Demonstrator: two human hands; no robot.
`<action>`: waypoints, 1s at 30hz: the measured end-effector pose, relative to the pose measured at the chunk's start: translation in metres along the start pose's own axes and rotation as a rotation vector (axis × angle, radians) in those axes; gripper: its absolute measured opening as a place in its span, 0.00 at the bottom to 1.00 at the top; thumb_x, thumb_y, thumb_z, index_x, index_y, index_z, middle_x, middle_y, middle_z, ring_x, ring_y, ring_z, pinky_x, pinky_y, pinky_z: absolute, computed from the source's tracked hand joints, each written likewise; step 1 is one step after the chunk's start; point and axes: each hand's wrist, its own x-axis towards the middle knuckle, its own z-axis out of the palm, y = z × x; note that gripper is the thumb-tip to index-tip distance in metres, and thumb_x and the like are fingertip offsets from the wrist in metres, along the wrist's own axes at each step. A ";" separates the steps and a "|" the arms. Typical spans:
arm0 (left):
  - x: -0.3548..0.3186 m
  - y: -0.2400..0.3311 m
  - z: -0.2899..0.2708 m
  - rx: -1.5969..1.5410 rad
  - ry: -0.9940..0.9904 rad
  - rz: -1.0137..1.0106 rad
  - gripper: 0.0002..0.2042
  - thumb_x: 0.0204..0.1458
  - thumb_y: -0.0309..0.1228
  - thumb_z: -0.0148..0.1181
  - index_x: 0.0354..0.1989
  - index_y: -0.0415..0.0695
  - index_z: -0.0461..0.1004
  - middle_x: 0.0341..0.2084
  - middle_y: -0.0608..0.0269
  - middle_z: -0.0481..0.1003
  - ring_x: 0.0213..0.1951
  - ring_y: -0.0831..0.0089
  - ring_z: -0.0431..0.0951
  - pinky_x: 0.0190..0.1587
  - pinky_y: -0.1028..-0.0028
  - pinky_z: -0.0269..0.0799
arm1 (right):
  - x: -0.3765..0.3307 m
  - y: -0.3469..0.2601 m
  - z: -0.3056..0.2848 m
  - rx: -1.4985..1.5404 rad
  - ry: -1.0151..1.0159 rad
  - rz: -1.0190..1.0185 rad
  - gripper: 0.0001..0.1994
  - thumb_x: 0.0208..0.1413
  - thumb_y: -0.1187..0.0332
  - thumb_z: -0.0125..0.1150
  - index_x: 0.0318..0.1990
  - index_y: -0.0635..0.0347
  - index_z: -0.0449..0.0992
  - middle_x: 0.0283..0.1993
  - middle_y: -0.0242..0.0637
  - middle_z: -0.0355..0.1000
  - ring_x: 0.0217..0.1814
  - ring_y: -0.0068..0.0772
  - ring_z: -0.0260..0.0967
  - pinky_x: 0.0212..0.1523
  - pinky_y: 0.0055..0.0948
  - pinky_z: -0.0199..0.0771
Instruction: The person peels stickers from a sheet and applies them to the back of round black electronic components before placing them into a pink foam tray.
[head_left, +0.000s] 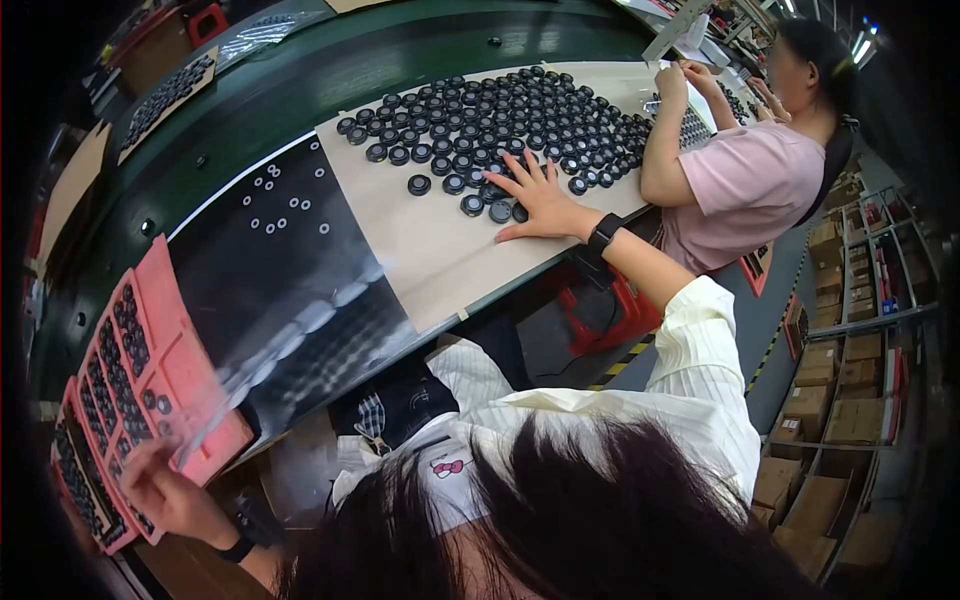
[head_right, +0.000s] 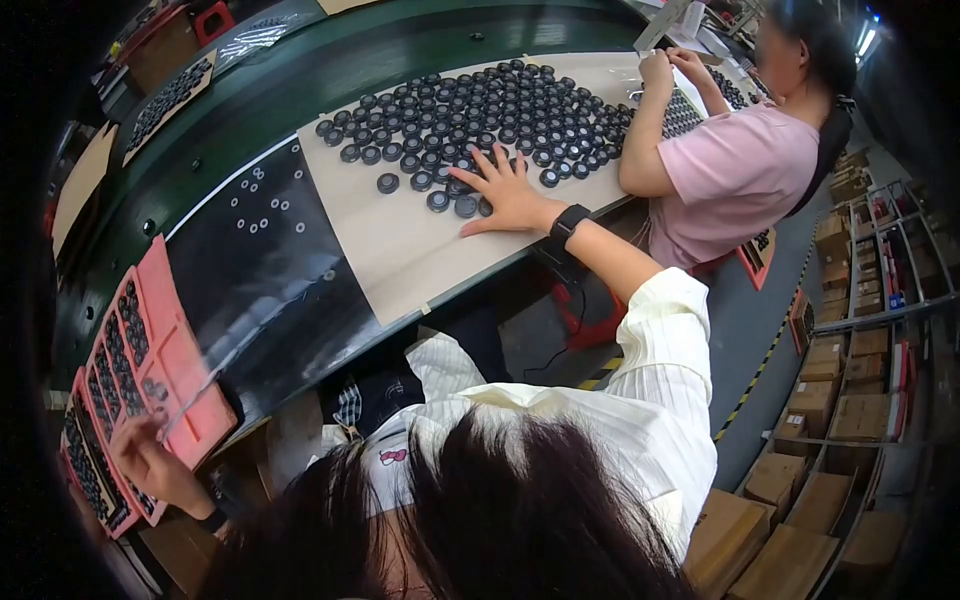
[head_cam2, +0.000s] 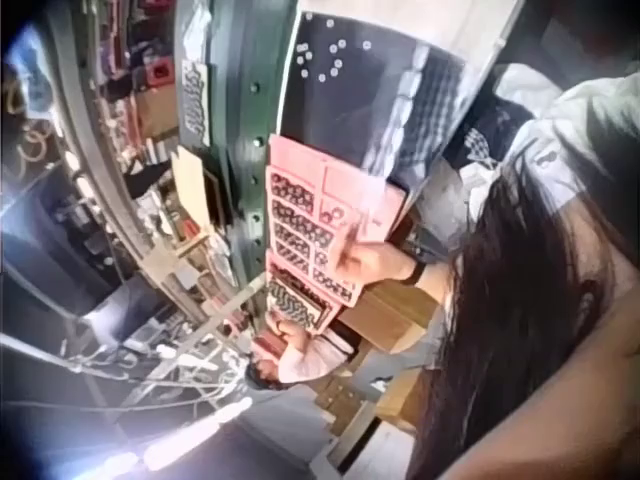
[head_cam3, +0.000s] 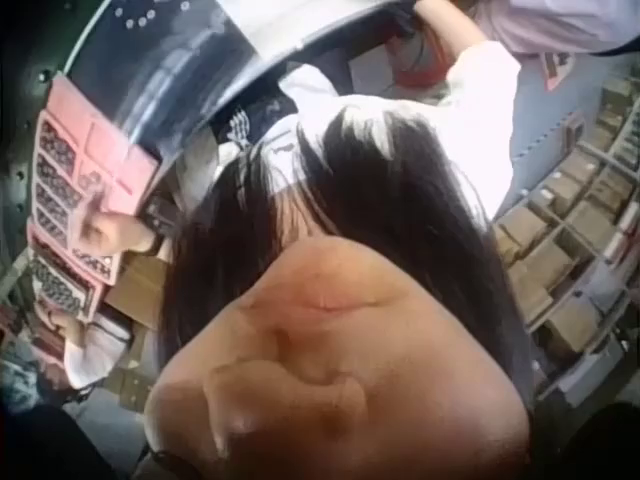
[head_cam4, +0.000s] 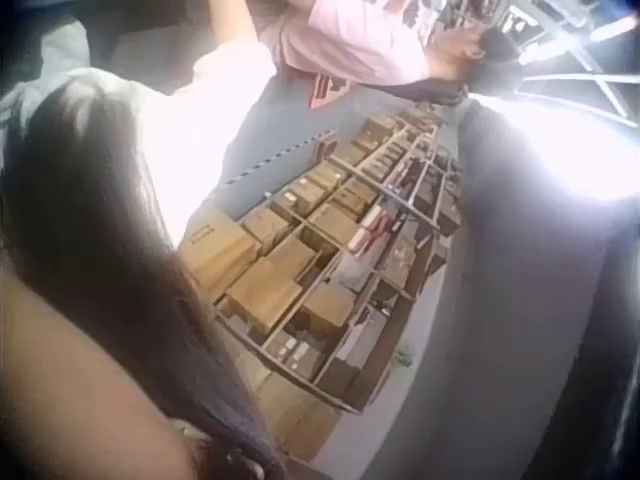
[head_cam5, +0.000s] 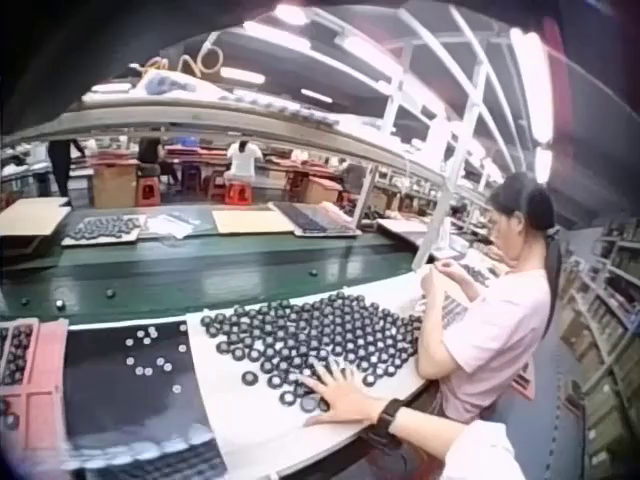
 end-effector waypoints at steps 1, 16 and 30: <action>0.005 0.005 -0.007 -0.002 0.078 -0.009 0.02 0.56 0.24 0.44 0.34 0.39 0.62 0.31 0.55 0.69 0.37 0.69 0.71 0.45 0.74 0.66 | 0.001 -0.008 0.001 0.023 0.019 -0.014 0.44 0.40 0.35 0.52 0.64 0.40 0.44 0.67 0.52 0.32 0.67 0.66 0.23 0.58 0.66 0.25; 0.029 0.013 -0.025 -0.141 0.237 -0.105 0.04 0.57 0.27 0.45 0.33 0.41 0.63 0.27 0.65 0.66 0.26 0.82 0.62 0.29 0.84 0.57 | 0.105 -0.096 0.005 0.070 0.201 -0.243 0.41 0.44 0.34 0.46 0.64 0.40 0.44 0.66 0.57 0.35 0.65 0.72 0.27 0.55 0.72 0.28; -0.020 -0.029 -0.001 -0.419 -0.223 -0.955 0.07 0.54 0.30 0.49 0.37 0.41 0.63 0.22 0.66 0.67 0.21 0.80 0.66 0.27 0.80 0.65 | 0.193 -0.174 0.005 0.071 0.210 -0.246 0.45 0.40 0.30 0.44 0.64 0.39 0.40 0.67 0.53 0.34 0.66 0.69 0.24 0.54 0.72 0.25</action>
